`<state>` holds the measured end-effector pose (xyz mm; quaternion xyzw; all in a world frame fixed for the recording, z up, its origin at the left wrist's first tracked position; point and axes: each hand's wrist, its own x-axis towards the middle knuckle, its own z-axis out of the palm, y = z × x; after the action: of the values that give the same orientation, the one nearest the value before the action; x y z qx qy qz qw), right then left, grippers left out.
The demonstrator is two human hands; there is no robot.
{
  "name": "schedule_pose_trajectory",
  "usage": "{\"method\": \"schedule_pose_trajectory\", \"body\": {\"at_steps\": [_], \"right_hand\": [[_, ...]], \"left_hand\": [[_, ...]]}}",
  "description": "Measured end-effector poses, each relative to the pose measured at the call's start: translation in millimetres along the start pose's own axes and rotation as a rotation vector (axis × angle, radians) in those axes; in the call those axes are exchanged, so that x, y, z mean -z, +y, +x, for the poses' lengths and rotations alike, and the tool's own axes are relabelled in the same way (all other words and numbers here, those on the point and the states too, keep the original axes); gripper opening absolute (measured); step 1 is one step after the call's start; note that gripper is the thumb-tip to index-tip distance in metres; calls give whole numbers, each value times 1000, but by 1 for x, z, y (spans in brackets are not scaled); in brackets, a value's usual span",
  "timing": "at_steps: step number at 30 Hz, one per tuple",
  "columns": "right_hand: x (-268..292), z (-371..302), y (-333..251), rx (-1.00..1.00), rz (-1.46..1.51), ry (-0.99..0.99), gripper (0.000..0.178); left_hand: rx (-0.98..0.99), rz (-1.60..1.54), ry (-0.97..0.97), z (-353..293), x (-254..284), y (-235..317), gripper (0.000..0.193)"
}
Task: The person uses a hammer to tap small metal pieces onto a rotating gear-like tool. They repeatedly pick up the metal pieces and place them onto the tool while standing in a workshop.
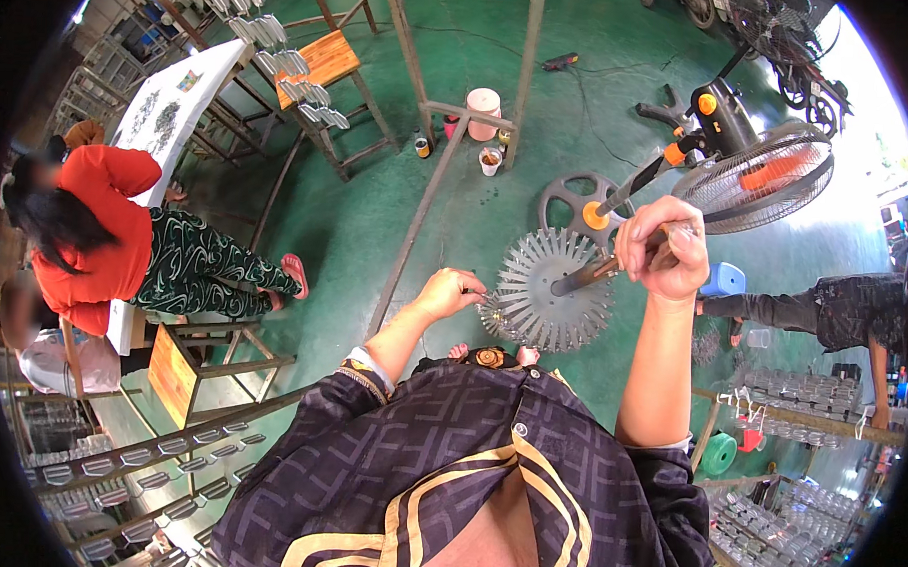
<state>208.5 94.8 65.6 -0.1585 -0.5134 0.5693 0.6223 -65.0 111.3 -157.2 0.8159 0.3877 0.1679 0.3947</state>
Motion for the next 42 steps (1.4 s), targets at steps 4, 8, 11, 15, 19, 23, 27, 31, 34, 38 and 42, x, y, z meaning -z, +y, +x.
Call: {"method": "schedule_pose_trajectory", "body": {"at_steps": [4, 8, 11, 15, 19, 23, 27, 31, 34, 38, 42], "right_hand": [[-1, -2, -2, -1, -24, -15, 34], [0, -2, -3, 10, -72, -57, 32], [0, -2, -3, 8, -65, -58, 32], [0, -3, -4, 10, -80, -48, 32], [1, -4, -4, -19, -32, -2, 34], [1, -9, -3, 22, -79, -1, 35], [-2, -4, -1, 39, -41, -27, 35], [-2, -8, -4, 10, -10, 32, 31], [-4, -10, -4, -18, 60, 31, 33], [-3, -15, -6, -21, 25, 69, 32], [-7, -15, -7, -7, -23, 89, 32]], "left_hand": [[23, 53, -47, 4, -3, 4, 14], [-9, 88, -57, 9, -9, 0, 13], [-20, 152, -72, 9, -18, -6, 14], [-11, 139, -61, 8, -25, -6, 14], [-24, 124, -63, 16, -12, -3, 13], [13, 200, 98, 41, 60, 1, 13], [-69, 268, 650, 68, 218, 53, 13], [-256, 338, 1236, 80, 360, 160, 14], [-232, 683, 1544, 72, 450, 225, 27], [50, 792, 1697, 91, 530, 262, 43], [320, 778, 1598, 99, 563, 280, 51]]}}
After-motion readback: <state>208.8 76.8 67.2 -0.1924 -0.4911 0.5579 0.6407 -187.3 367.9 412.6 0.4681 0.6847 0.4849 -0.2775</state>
